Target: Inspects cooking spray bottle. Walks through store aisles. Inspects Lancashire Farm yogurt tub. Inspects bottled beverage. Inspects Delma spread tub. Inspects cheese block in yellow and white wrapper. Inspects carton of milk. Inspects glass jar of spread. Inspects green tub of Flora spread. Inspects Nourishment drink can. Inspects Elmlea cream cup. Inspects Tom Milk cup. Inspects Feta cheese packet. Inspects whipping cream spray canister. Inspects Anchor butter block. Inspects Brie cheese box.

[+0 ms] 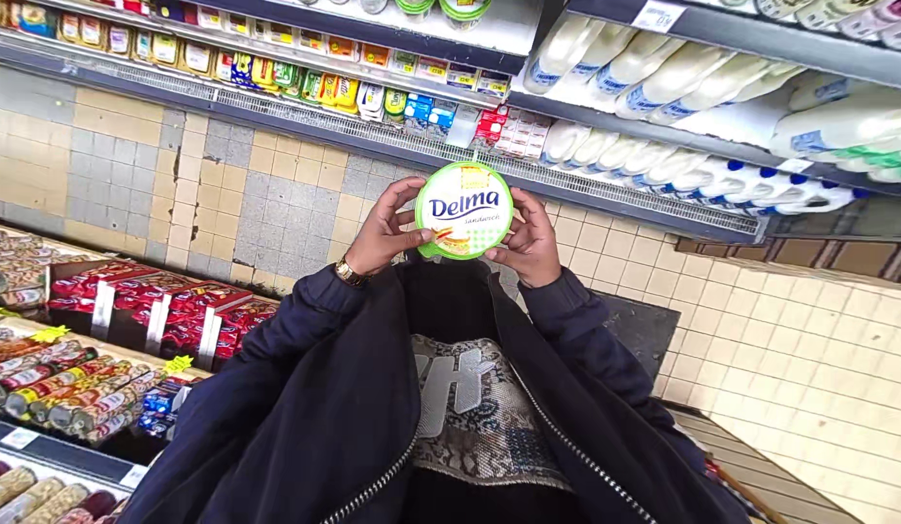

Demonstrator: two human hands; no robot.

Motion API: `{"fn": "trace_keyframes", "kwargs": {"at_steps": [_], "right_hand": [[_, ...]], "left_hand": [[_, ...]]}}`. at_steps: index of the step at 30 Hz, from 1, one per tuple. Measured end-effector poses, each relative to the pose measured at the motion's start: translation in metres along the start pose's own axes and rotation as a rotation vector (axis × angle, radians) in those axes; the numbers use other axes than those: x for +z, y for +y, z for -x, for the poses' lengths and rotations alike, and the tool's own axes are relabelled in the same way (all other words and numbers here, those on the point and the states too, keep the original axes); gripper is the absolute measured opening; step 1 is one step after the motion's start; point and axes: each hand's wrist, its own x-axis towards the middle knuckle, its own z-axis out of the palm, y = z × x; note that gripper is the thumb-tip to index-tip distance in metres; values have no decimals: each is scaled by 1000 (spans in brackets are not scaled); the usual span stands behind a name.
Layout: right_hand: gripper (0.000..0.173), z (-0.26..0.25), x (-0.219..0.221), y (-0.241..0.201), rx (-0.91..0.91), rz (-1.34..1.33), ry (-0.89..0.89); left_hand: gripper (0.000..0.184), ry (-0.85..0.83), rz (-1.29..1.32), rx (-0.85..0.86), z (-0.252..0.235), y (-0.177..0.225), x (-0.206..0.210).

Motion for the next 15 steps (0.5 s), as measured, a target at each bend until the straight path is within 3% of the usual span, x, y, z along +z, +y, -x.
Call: {"fn": "trace_keyframes", "kwargs": {"at_steps": [5, 15], "right_hand": [[91, 14, 15, 9, -21, -46, 12], [91, 20, 37, 16, -37, -23, 7]], "left_hand": [[88, -55, 34, 14, 21, 0, -8], [94, -86, 7, 35, 34, -5, -29]]}}
